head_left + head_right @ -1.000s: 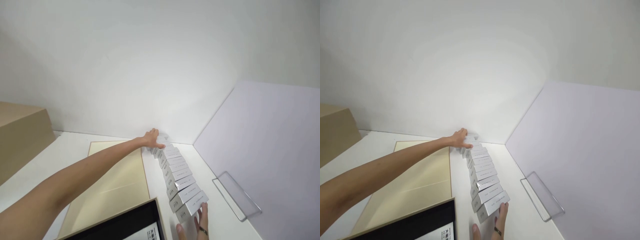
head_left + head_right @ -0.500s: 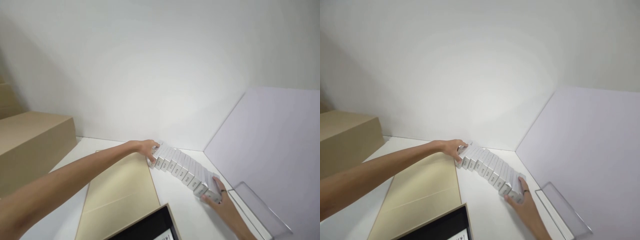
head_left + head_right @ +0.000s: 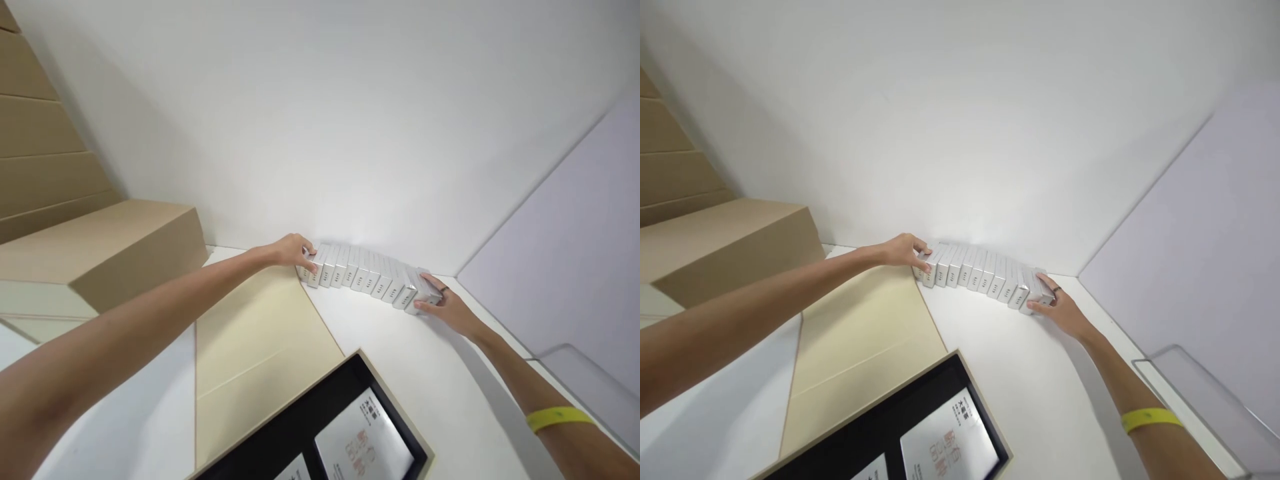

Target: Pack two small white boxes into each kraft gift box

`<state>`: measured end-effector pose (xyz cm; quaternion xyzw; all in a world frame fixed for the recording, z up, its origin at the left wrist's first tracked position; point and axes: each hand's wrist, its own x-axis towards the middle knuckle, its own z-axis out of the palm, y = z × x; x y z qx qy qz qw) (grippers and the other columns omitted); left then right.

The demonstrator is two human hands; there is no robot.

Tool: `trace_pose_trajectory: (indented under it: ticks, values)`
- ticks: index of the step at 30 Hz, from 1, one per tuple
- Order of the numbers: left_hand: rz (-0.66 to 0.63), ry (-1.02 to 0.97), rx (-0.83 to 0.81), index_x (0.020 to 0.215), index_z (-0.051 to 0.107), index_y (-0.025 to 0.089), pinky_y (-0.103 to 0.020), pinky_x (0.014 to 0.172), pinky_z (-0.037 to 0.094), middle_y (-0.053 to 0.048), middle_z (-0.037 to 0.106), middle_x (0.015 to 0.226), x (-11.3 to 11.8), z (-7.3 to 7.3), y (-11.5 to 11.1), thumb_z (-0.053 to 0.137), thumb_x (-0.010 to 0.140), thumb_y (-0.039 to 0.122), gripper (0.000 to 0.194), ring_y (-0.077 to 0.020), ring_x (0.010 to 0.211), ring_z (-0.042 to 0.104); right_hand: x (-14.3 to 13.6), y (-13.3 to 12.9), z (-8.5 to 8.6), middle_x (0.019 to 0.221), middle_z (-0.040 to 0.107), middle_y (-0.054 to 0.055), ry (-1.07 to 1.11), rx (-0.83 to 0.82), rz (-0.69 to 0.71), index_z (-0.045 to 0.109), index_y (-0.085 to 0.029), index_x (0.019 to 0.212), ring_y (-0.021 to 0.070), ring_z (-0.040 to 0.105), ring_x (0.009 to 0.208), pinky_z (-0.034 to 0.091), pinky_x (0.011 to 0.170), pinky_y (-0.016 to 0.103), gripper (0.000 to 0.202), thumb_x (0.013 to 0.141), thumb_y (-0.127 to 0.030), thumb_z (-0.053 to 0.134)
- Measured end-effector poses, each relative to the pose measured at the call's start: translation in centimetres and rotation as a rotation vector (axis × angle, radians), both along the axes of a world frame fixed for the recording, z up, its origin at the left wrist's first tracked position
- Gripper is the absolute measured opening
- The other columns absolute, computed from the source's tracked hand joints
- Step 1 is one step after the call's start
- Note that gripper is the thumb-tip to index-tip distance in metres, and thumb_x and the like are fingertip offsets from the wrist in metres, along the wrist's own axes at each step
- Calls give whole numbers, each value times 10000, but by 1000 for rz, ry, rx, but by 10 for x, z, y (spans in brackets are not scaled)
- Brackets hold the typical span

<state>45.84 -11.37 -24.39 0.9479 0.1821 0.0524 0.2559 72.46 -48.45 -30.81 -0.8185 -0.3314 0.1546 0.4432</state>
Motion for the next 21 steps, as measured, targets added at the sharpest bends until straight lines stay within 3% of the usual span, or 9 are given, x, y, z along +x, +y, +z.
trace_pose_trajectory:
  ticks: [3,8,12,16,21]
  values:
    - [52,-30,4,975,809,232,-329,901,519,-34,788,1151,-17,1,12,892,555,568,545,-320,1116,692,-5,19,0,1355,671,99,-25,5,30,461,-305,1537,291,708,1046,564,973,477,1018,638,-497,899]
    - [120,-43,26,908,809,236,-336,880,525,-35,799,1104,-39,5,28,866,593,568,461,-306,1054,710,-15,43,2,1363,669,67,-78,-14,80,478,-360,1518,260,712,1001,574,932,446,954,667,-508,882]
    - [188,-22,89,1100,770,209,-356,933,516,-86,758,1184,-43,4,28,840,670,552,555,-327,1134,680,-16,57,5,1259,714,54,-130,-49,41,505,-368,1492,246,701,978,557,915,434,880,700,-517,860]
    - [208,40,155,1483,529,277,-368,974,507,-96,680,1335,-38,-1,14,759,797,525,765,-333,1250,623,-18,72,5,1224,699,104,-233,-80,-64,503,-298,1496,247,662,957,543,900,475,812,772,-505,808]
    - [188,159,250,1547,448,315,-430,1039,475,-120,579,1468,-31,-8,-7,666,884,427,707,-367,1304,568,-26,82,6,1305,633,107,-282,-113,-69,440,-270,1518,253,649,1056,543,955,523,741,871,-455,750]
